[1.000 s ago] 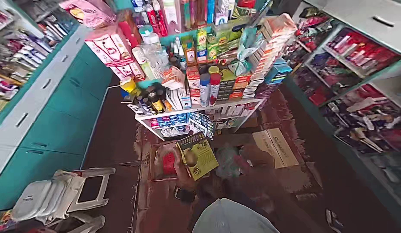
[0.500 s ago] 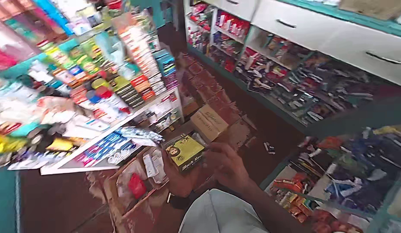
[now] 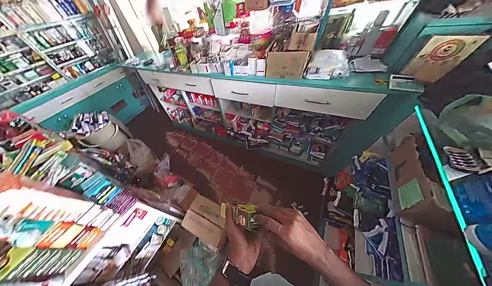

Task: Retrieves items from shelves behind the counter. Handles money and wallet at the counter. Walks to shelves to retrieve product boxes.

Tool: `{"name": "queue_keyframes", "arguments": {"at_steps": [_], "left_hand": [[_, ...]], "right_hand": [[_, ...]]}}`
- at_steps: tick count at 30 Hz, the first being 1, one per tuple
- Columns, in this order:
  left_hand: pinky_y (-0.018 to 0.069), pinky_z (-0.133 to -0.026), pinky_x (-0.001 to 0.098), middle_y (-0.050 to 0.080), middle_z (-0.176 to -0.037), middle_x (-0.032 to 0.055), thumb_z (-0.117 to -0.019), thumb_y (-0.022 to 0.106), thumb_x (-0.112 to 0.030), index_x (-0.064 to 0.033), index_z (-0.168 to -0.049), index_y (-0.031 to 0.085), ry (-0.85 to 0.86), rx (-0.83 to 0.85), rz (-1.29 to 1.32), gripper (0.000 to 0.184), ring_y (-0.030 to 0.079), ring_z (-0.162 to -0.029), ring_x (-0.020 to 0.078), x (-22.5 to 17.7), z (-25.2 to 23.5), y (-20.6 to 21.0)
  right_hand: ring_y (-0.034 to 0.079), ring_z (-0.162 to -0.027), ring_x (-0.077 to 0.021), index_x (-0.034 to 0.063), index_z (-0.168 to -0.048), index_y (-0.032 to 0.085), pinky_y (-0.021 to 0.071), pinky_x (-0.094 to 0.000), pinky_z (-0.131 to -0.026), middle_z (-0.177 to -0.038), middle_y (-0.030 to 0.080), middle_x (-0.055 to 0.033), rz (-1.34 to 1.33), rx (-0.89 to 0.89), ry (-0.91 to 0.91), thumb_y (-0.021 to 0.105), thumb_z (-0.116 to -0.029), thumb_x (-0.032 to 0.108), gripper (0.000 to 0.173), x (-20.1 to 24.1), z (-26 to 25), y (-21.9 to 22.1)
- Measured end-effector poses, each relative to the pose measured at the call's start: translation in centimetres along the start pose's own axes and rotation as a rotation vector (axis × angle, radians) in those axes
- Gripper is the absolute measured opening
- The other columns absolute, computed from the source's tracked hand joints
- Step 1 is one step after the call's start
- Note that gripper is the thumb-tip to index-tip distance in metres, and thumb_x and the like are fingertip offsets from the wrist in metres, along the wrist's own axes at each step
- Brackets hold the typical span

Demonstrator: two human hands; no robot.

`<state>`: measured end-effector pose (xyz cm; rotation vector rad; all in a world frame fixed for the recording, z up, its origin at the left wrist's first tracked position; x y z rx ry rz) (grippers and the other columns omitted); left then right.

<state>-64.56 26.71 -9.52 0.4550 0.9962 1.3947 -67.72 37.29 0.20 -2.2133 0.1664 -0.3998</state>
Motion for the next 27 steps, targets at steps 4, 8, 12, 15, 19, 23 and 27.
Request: {"name": "queue_keyframes", "arguments": {"at_steps": [4, 8, 12, 15, 19, 23, 27], "left_hand": [[0.0598, -0.079, 0.0492, 0.071, -0.101, 0.0144, -0.0964, 0.037, -0.072, -0.0091, -0.116, 0.06, -0.086, 0.013, -0.055, 0.069, 0.071, -0.092, 0.0271, 1.3, -6.8, 4.7], [0.0591, -0.073, 0.0477, 0.069, -0.102, 0.0115, -0.0989, 0.037, -0.068, -0.0134, -0.118, 0.06, -0.149, 0.008, -0.185, 0.062, 0.07, -0.09, 0.0262, 0.6, -14.9, 9.8], [0.0602, -0.069, 0.0476, 0.071, -0.091, 0.0142, -0.102, 0.032, -0.063, -0.0093, -0.106, 0.062, -0.207, 0.056, -0.236, 0.061, 0.071, -0.082, 0.0278, -2.2, -23.2, 15.3], [0.0609, -0.073, 0.0453, 0.071, -0.102, 0.013, -0.102, 0.028, -0.065, -0.0104, -0.118, 0.06, -0.133, 0.123, -0.319, 0.065, 0.071, -0.09, 0.026, -4.9, -28.5, 18.7], [0.0259, -0.124, 0.0367, 0.014, -0.168, 0.0167, -0.0931, 0.058, -0.063, -0.0002, -0.161, 0.006, 0.794, 0.478, -1.035, 0.106, 0.022, -0.153, 0.0185, -12.9, -32.8, 22.5], [0.0251, -0.122, 0.0611, 0.028, -0.166, 0.0084, -0.0685, 0.086, -0.058, -0.037, -0.156, 0.024, 1.267, 0.483, -1.5, 0.109, 0.028, -0.153, 0.0314, -17.1, -36.5, 25.6], [0.0359, -0.118, 0.047, 0.044, -0.156, 0.0084, -0.0846, 0.08, -0.035, -0.0363, -0.14, 0.053, 1.192, 0.431, -1.48, 0.061, 0.039, -0.146, 0.024, -21.2, -43.8, 27.1]], "right_hand": [[0.075, -0.099, -0.0193, 0.0132, -0.126, 0.065, 0.0624, -0.0312, -0.073, -0.119, 0.074, -0.0089, 0.091, 0.034, 0.047, 0.062, -0.0975, 0.014, 0.029, -6.2, -3.2, 0.2], [0.074, -0.079, -0.0211, 0.0122, -0.138, 0.058, 0.0614, -0.0354, -0.063, -0.107, 0.074, -0.0089, 0.032, 0.12, 0.065, 0.065, -0.0935, 0.011, 0.046, -14.6, -8.3, 0.5], [0.071, -0.07, -0.0211, 0.0123, -0.139, 0.06, 0.0601, -0.0379, -0.065, -0.089, 0.073, -0.009, -0.213, 0.145, 0.179, 0.061, -0.0922, 0.009, 0.046, -23.5, -14.6, 1.0], [0.069, -0.07, -0.016, 0.0096, -0.138, 0.062, 0.0605, -0.0353, -0.065, -0.094, 0.074, -0.0082, -0.345, 0.073, 0.333, 0.061, -0.0927, 0.005, 0.045, -29.7, -19.4, 2.1], [0.057, -0.06, -0.0024, 0.0059, -0.138, 0.062, 0.0511, -0.0204, -0.056, -0.083, 0.07, -0.0018, -0.521, -0.013, 0.471, 0.062, -0.0905, 0.006, 0.047, -37.8, -25.4, 4.2], [0.062, -0.068, 0.001, 0.0049, -0.139, 0.06, 0.0541, -0.0173, -0.062, -0.093, 0.073, -0.0014, -0.718, 0.063, 0.417, 0.063, -0.0904, 0.005, 0.049, -42.7, -32.0, 9.0], [0.063, -0.067, 0.0004, 0.0037, -0.139, 0.055, 0.0552, -0.0174, -0.06, -0.091, 0.073, -0.0008, -0.896, 0.133, 0.305, 0.063, -0.0918, 0.003, 0.048, -47.3, -39.3, 13.8]]}}
Point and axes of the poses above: each hand's wrist, its own z-axis away from the middle knuckle, its own y-axis out of the palm, x = y × z, the point moved 8 cm from there along -z, towards the middle knuckle
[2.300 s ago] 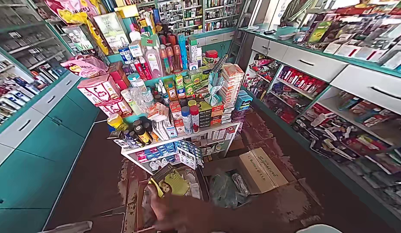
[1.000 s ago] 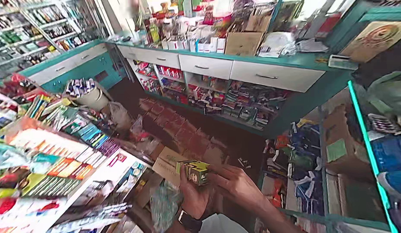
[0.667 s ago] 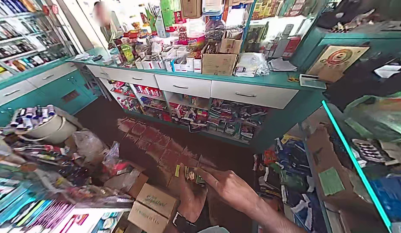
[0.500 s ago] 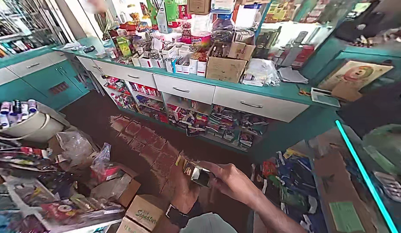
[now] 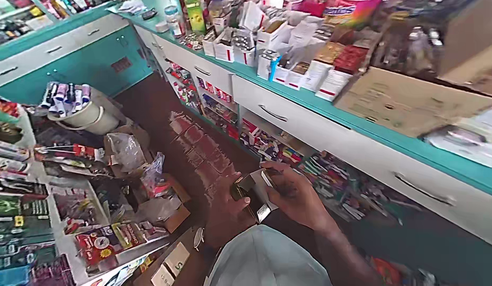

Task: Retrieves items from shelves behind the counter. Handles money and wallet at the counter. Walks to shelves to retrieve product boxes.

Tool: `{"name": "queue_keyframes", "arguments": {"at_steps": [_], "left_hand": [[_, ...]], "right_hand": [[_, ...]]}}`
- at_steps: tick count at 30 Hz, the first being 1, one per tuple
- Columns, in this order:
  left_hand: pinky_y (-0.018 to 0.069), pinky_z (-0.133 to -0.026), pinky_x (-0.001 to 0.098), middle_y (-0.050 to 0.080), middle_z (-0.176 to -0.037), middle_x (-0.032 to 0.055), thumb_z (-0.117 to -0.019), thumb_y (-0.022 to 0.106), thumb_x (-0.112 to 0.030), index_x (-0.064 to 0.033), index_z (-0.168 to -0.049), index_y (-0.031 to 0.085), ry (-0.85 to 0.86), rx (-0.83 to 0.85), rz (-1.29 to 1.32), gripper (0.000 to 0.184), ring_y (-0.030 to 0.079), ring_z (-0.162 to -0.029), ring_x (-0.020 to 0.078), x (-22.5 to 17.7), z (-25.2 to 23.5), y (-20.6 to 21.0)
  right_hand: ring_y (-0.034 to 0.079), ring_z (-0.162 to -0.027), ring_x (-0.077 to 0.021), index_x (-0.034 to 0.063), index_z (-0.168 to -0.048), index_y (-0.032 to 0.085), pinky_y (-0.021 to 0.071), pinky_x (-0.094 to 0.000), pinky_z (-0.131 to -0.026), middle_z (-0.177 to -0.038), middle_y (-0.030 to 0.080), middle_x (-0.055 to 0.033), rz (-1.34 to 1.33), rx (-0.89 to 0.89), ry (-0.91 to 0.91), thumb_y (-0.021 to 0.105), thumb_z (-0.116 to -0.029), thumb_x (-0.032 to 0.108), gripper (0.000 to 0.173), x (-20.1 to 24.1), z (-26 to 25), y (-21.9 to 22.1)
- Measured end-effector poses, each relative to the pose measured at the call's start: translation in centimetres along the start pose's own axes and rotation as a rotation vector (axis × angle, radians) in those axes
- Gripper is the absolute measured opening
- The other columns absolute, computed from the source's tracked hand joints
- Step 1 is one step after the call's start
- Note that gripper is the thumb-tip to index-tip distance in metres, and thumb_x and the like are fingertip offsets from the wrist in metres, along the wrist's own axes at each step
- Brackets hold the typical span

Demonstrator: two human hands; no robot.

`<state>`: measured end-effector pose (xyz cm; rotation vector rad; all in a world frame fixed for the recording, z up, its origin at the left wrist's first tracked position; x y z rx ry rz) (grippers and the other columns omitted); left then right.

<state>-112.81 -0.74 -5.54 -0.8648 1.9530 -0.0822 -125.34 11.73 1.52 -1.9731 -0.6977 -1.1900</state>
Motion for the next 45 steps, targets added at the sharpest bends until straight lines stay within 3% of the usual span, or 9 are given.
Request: {"name": "queue_keyframes", "arguments": {"at_steps": [3, 6, 11, 19, 22, 27, 33, 38, 45], "left_hand": [[0.0421, -0.115, 0.0448, 0.041, -0.153, 0.0079, -0.0791, 0.085, -0.032, -0.0373, -0.135, 0.052, 0.045, -0.096, -0.092, 0.065, 0.04, -0.143, 0.024, 2.9, -4.0, -1.0], [0.0391, -0.118, 0.0429, 0.042, -0.155, 0.0043, -0.0784, 0.084, -0.034, -0.0369, -0.147, 0.041, -0.007, -0.208, -0.148, 0.081, 0.04, -0.144, 0.0205, 5.9, -7.4, -2.6], [0.0381, -0.117, 0.0353, 0.05, -0.147, 0.0024, -0.0708, 0.088, -0.045, -0.0293, -0.151, 0.037, -0.194, -0.459, -0.316, 0.096, 0.045, -0.139, 0.0142, 11.7, -10.8, -7.3], [0.0379, -0.114, 0.0457, 0.055, -0.14, 0.0044, -0.0773, 0.082, -0.044, -0.0283, -0.14, 0.047, -0.15, -0.597, -0.711, 0.073, 0.048, -0.135, 0.0251, 23.3, -18.4, -17.7], [0.0382, -0.113, 0.0479, 0.055, -0.141, 0.0059, -0.079, 0.08, -0.047, -0.0312, -0.144, 0.043, -0.112, -0.612, -0.795, 0.076, 0.05, -0.133, 0.0279, 27.6, -22.4, -23.1], [0.0375, -0.113, 0.0499, 0.056, -0.139, 0.0047, -0.0934, 0.065, -0.034, -0.0333, -0.14, 0.045, -0.01, -0.585, -0.964, 0.051, 0.053, -0.131, 0.027, 34.0, -30.2, -32.5], [0.035, -0.114, 0.0499, 0.058, -0.136, 0.0061, -0.0895, 0.067, -0.039, -0.0296, -0.136, 0.052, -0.043, -0.501, -1.051, 0.05, 0.053, -0.129, 0.0266, 44.0, -36.9, -42.1], [0.0347, -0.115, 0.0479, 0.057, -0.137, 0.0072, -0.1003, 0.053, -0.038, -0.0299, -0.136, 0.05, -0.058, -0.519, -1.122, 0.037, 0.051, -0.132, 0.0261, 53.7, -42.7, -51.4], [0.0358, -0.113, 0.0505, 0.056, -0.137, 0.0087, -0.094, 0.061, -0.035, -0.0295, -0.137, 0.048, -0.075, -0.513, -1.208, 0.045, 0.051, -0.131, 0.029, 64.8, -50.7, -65.8]], "right_hand": [[0.058, -0.064, -0.0027, 0.0041, -0.116, 0.067, 0.0506, -0.0176, -0.059, -0.082, 0.067, -0.0033, 0.071, 0.117, -0.134, 0.059, -0.0954, 0.005, 0.022, -1.3, -6.3, -0.1], [0.066, -0.076, -0.0124, 0.0113, -0.096, 0.073, 0.0541, -0.0239, -0.068, -0.088, 0.071, -0.0081, 0.195, 0.238, -0.339, 0.058, -0.0937, 0.008, 0.015, -1.5, -12.0, 0.9], [0.072, -0.081, -0.0187, 0.0146, -0.103, 0.077, 0.0588, -0.0323, -0.064, -0.103, 0.075, -0.0095, 0.363, 0.3, -0.363, 0.061, -0.0938, 0.013, 0.018, -3.6, -21.2, 4.5], [0.07, -0.108, -0.0282, 0.0202, -0.09, 0.08, 0.0594, -0.0438, -0.075, -0.129, 0.07, -0.006, 0.579, 0.288, -0.369, 0.067, -0.0916, 0.029, 0.015, -9.4, -37.9, 14.6], [0.072, -0.102, -0.0288, 0.0195, -0.09, 0.081, 0.0589, -0.0459, -0.074, -0.128, 0.071, -0.0066, 0.593, 0.233, -0.373, 0.068, -0.0895, 0.03, 0.016, -9.6, -45.4, 17.9], [0.072, -0.106, -0.0311, 0.0192, -0.091, 0.081, 0.0581, -0.0541, -0.075, -0.127, 0.072, -0.0056, 0.638, 0.166, -0.274, 0.072, -0.0866, 0.03, 0.015, -10.8, -57.6, 23.0], [0.075, -0.087, -0.0265, 0.0117, -0.067, 0.072, 0.0604, -0.0443, -0.064, -0.103, 0.077, -0.0091, 0.421, 0.084, -0.375, 0.074, -0.0721, 0.012, 0.006, -14.1, -71.2, 30.5], [0.075, -0.095, -0.0234, 0.0141, -0.072, 0.075, 0.0612, -0.0422, -0.072, -0.114, 0.076, -0.0063, 0.307, 0.039, -0.434, 0.07, -0.0791, 0.017, 0.009, -17.9, -83.9, 37.5], [0.073, -0.102, -0.0255, 0.0157, -0.075, 0.077, 0.0607, -0.0441, -0.076, -0.12, 0.075, -0.0049, 0.335, 0.128, -0.441, 0.071, -0.0824, 0.022, 0.011, -19.2, -102.2, 47.6]]}}
Point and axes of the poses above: each hand's wrist, its own z-axis away from the middle knuckle, its own y-axis out of the palm, x = y × z, the point moved 8 cm from there along -z, towards the middle knuckle
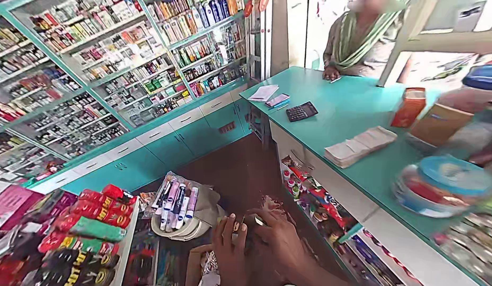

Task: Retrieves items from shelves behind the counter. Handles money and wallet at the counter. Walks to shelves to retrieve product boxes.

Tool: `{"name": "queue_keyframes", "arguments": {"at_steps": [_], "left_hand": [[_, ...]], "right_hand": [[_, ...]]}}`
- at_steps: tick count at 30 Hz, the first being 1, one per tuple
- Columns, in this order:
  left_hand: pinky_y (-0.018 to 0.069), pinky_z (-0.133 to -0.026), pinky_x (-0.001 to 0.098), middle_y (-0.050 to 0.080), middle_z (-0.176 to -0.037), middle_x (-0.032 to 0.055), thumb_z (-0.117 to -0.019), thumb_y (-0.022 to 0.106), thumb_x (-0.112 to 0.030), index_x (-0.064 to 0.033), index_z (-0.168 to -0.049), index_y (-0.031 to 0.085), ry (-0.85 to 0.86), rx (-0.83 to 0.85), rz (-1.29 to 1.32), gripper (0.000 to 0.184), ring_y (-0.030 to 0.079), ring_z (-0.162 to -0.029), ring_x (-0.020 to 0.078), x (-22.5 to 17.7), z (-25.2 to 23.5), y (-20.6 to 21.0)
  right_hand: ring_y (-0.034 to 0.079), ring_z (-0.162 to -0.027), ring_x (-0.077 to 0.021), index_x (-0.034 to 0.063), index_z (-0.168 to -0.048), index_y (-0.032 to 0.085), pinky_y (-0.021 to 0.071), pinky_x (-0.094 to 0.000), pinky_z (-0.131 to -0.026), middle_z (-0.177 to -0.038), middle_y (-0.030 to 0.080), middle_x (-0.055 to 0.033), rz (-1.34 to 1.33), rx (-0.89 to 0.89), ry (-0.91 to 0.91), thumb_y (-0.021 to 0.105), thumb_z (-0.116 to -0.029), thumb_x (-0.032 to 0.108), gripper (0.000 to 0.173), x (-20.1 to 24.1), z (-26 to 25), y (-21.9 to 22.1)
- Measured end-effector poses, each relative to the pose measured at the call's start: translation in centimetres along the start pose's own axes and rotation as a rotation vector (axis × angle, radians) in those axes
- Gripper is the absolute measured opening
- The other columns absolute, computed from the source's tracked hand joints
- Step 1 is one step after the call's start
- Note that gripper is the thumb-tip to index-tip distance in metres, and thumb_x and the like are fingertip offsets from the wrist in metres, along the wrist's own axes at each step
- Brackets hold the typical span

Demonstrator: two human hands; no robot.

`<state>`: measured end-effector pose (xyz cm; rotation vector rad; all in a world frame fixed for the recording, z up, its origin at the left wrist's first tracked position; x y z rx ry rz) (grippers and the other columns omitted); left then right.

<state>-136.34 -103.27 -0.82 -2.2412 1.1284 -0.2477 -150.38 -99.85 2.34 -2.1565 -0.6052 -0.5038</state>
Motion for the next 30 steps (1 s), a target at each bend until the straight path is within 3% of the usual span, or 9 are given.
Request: {"name": "queue_keyframes", "arguments": {"at_steps": [2, 4, 8, 11, 16, 20, 23, 26, 30], "left_hand": [[0.0339, -0.115, 0.0499, 0.054, -0.139, 0.0061, -0.0893, 0.068, -0.04, -0.0316, -0.139, 0.046, 0.006, -0.032, 0.007, 0.055, 0.049, -0.133, 0.0275, 4.2, -2.1, 2.7], [0.0333, -0.115, 0.0483, 0.054, -0.139, 0.0034, -0.0946, 0.061, -0.039, -0.0331, -0.136, 0.048, 0.013, -0.047, 0.005, 0.044, 0.048, -0.133, 0.0252, 7.7, -4.4, 5.9], [0.0338, -0.114, 0.0471, 0.054, -0.141, 0.0046, -0.0928, 0.06, -0.048, -0.0336, -0.138, 0.047, 0.0, -0.003, 0.066, 0.049, 0.048, -0.133, 0.0262, 14.0, -10.2, 14.1], [0.0358, -0.112, 0.0504, 0.057, -0.139, 0.0093, -0.0782, 0.076, -0.048, -0.0277, -0.137, 0.052, 0.006, 0.052, 0.135, 0.066, 0.05, -0.131, 0.0324, 18.6, -15.4, 20.7], [0.0455, -0.1, 0.0606, 0.061, -0.135, 0.0205, -0.0538, 0.089, -0.04, -0.0125, -0.14, 0.058, 0.092, 0.191, 0.336, 0.096, 0.058, -0.121, 0.0422, 23.8, -26.3, 30.4], [0.0469, -0.098, 0.0617, 0.06, -0.136, 0.0221, -0.0517, 0.091, -0.04, -0.0019, -0.144, 0.052, 0.186, 0.321, 0.483, 0.107, 0.059, -0.121, 0.0424, 25.1, -33.8, 38.3], [0.0481, -0.096, 0.0606, 0.059, -0.139, 0.0176, -0.0472, 0.093, -0.037, -0.0104, -0.147, 0.052, 0.295, 0.384, 0.481, 0.112, 0.06, -0.12, 0.04, 25.5, -38.6, 43.9], [0.0492, -0.092, 0.0604, 0.059, -0.14, 0.014, -0.047, 0.094, -0.039, -0.0179, -0.153, 0.046, 0.389, 0.432, 0.463, 0.118, 0.061, -0.116, 0.038, 25.6, -43.5, 50.4], [0.0491, -0.092, 0.0625, 0.058, -0.141, 0.0146, -0.0481, 0.096, -0.034, -0.021, -0.156, 0.041, 0.465, 0.547, 0.439, 0.122, 0.06, -0.119, 0.0402, 25.6, -50.3, 58.7]], "right_hand": [[0.068, -0.115, -0.0297, 0.0127, -0.085, 0.079, 0.058, -0.0491, -0.086, -0.132, 0.069, -0.0079, 0.003, 0.232, 0.114, 0.071, -0.0891, 0.025, 0.016, -2.0, -5.0, 3.4], [0.062, -0.126, -0.0312, 0.0112, -0.093, 0.079, 0.0543, -0.0513, -0.095, -0.143, 0.062, -0.01, -0.018, 0.406, 0.199, 0.067, -0.0936, 0.027, 0.02, -4.7, -9.1, 6.7], [0.063, -0.125, -0.03, 0.0093, -0.084, 0.079, 0.0564, -0.0497, -0.093, -0.141, 0.063, -0.0116, -0.098, 0.242, 0.179, 0.071, -0.0898, 0.021, 0.016, -11.0, -17.3, 10.8], [0.059, -0.131, -0.0242, 0.0059, -0.087, 0.075, 0.0559, -0.0435, -0.1, -0.148, 0.056, -0.012, -0.203, 0.149, 0.206, 0.066, -0.0933, 0.017, 0.016, -15.8, -23.7, 12.1], [0.066, -0.118, -0.0194, 0.0072, -0.092, 0.069, 0.0589, -0.0395, -0.088, -0.148, 0.055, -0.0097, -0.11, 0.079, 0.296, 0.056, -0.1013, 0.025, 0.025, -22.4, -34.4, 12.2], [0.065, -0.117, -0.0163, 0.004, -0.099, 0.07, 0.055, -0.0376, -0.095, -0.134, 0.065, -0.0095, -0.181, -0.079, 0.445, 0.055, -0.1023, 0.024, 0.026, -28.6, -39.6, 10.0], [0.071, -0.096, -0.0109, 0.0022, -0.118, 0.07, 0.0588, -0.031, -0.086, -0.111, 0.073, -0.0082, -0.305, -0.22, 0.544, 0.055, -0.1034, 0.022, 0.029, -34.0, -42.3, 8.7], [0.064, -0.073, -0.0072, 0.0043, -0.1, 0.067, 0.0534, -0.027, -0.068, -0.083, 0.067, -0.0014, -0.347, -0.379, 0.613, 0.055, -0.1025, 0.021, 0.021, -39.7, -45.1, 7.6], [0.063, -0.071, -0.0073, 0.005, -0.096, 0.064, 0.0556, -0.0271, -0.068, -0.079, 0.064, 0.0015, -0.456, -0.628, 0.626, 0.054, -0.1025, 0.016, 0.016, -47.1, -48.8, 5.7]]}}
Point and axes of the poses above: each hand's wrist, its own z-axis away from the middle knuckle, its own y-axis out of the palm, x = y × z, the point moved 8 cm from there along -z, towards the middle knuckle
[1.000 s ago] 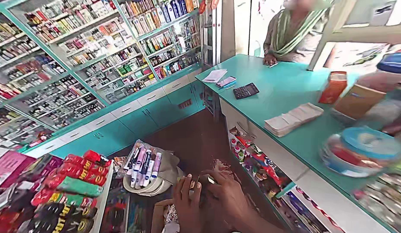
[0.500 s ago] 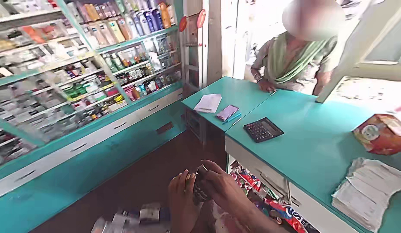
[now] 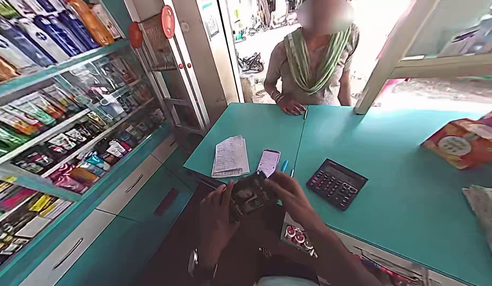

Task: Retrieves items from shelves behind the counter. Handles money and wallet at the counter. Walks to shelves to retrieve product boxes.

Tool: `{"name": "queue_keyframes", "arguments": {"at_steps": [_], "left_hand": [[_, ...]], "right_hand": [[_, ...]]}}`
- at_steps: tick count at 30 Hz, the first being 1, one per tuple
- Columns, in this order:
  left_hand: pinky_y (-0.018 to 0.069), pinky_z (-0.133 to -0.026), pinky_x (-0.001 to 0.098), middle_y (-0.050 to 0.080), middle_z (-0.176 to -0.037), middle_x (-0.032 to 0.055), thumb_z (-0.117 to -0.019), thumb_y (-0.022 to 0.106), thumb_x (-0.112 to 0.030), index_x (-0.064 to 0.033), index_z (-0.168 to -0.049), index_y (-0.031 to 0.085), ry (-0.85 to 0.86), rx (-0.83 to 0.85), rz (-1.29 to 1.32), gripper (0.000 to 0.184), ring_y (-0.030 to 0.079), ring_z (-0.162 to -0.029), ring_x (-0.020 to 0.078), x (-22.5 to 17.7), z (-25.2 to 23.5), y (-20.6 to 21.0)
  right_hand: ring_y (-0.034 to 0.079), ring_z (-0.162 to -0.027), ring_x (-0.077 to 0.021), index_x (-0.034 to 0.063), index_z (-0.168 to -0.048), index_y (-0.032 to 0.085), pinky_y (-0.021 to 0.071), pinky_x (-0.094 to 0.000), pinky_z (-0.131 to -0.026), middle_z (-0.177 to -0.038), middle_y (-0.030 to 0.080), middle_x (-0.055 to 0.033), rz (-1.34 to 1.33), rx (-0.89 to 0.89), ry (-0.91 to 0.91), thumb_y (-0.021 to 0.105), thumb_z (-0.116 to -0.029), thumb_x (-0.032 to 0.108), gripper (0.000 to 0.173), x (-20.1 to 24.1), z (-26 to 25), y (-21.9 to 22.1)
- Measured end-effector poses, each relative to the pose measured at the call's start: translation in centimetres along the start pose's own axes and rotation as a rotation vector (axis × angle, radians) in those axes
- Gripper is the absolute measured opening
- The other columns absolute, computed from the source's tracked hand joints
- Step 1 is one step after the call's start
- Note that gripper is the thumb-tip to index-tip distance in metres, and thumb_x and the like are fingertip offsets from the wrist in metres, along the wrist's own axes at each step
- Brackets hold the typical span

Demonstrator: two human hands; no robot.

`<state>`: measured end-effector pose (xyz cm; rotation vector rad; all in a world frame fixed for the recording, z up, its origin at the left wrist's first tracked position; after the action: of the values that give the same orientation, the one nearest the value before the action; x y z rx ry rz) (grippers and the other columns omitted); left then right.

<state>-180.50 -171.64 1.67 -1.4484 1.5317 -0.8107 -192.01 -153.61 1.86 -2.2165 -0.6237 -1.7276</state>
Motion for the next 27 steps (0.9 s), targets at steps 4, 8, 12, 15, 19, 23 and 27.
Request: {"name": "queue_keyframes", "arguments": {"at_steps": [4, 8, 12, 15, 19, 23, 27], "left_hand": [[0.0488, -0.09, 0.0604, 0.057, -0.141, 0.0144, -0.0496, 0.094, -0.038, -0.0208, -0.159, 0.035, 0.039, 0.106, -0.004, 0.125, 0.059, -0.119, 0.0396, 4.8, -7.2, 1.8], [0.0481, -0.09, 0.0607, 0.055, -0.143, 0.0156, -0.0513, 0.094, -0.034, -0.0228, -0.16, 0.032, 0.064, 0.213, 0.028, 0.126, 0.057, -0.121, 0.0417, 8.8, -12.7, 4.8], [0.0472, -0.089, 0.0604, 0.051, -0.147, 0.0159, -0.0535, 0.094, -0.039, -0.0241, -0.162, 0.028, 0.148, 0.312, 0.052, 0.128, 0.056, -0.121, 0.0421, 11.2, -18.5, 9.1], [0.0341, -0.106, 0.0691, 0.042, -0.158, 0.0149, -0.0587, 0.088, -0.065, -0.0215, -0.162, 0.028, 0.24, 0.447, 0.151, 0.127, 0.045, -0.138, 0.0423, 12.8, -21.6, 12.6], [0.0536, -0.101, 0.0357, 0.068, -0.126, 0.0102, -0.1029, 0.051, -0.013, 0.0022, -0.126, 0.064, 0.19, 0.365, 1.156, 0.031, 0.066, -0.116, 0.0185, 12.0, -24.1, 11.0], [0.057, -0.094, 0.0516, 0.066, -0.132, 0.0124, -0.0952, 0.047, -0.069, -0.0166, -0.143, 0.057, -0.246, 1.366, 2.269, 0.071, 0.066, -0.118, 0.0287, 8.3, -19.8, 11.6], [0.0579, -0.085, 0.0588, 0.062, -0.134, 0.0223, -0.093, 0.06, -0.047, -0.0174, -0.143, 0.057, -0.406, 1.654, 2.504, 0.058, 0.064, -0.117, 0.0428, 10.0, -18.3, 11.8]], "right_hand": [[0.061, -0.064, -0.0063, 0.0088, -0.089, 0.059, 0.0544, -0.0248, -0.062, -0.073, 0.062, 0.0028, -0.253, -0.15, 0.069, 0.048, -0.1021, 0.009, 0.017, -3.1, -7.0, -0.3], [0.069, -0.071, -0.0136, 0.0055, -0.091, 0.057, 0.0621, -0.0339, -0.068, -0.079, 0.068, -0.004, -0.463, -0.346, 0.194, 0.037, -0.1054, 0.005, 0.025, -5.4, -10.5, -1.2], [0.072, -0.074, -0.0203, 0.0054, -0.091, 0.056, 0.0635, -0.0413, -0.069, -0.082, 0.071, -0.0091, -0.618, -0.513, 0.222, 0.03, -0.108, 0.009, 0.031, -7.2, -11.6, -2.6], [0.071, -0.073, -0.017, 0.0078, -0.09, 0.057, 0.0628, -0.0375, -0.068, -0.081, 0.071, -0.0069, -0.619, -0.566, 0.195, 0.031, -0.1067, 0.009, 0.031, -7.4, -11.4, -1.8], [0.069, -0.072, -0.0078, 0.0137, -0.085, 0.066, 0.0593, -0.027, -0.067, -0.08, 0.071, -0.0011, -0.596, -0.389, 0.146, 0.044, -0.0966, 0.009, 0.026, -6.0, -12.9, 1.5], [0.068, -0.07, -0.0033, 0.0139, -0.092, 0.066, 0.0571, -0.0211, -0.063, -0.081, 0.072, 0.0024, -0.388, -0.312, 0.158, 0.049, -0.0986, 0.008, 0.02, -5.8, -15.3, 6.0], [0.071, -0.099, -0.007, 0.0023, -0.114, 0.068, 0.0604, -0.0252, -0.085, -0.112, 0.073, -0.0038, 0.576, -0.681, -0.069, 0.062, -0.1013, 0.022, 0.024, -3.0, -14.9, 7.6]]}}
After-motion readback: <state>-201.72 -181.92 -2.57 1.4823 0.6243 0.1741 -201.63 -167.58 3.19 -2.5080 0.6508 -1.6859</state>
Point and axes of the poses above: each hand's wrist, its own z-axis away from the middle knuckle, its own y-axis out of the palm, x = y × z, the point moved 8 cm from there along -z, towards the middle knuckle
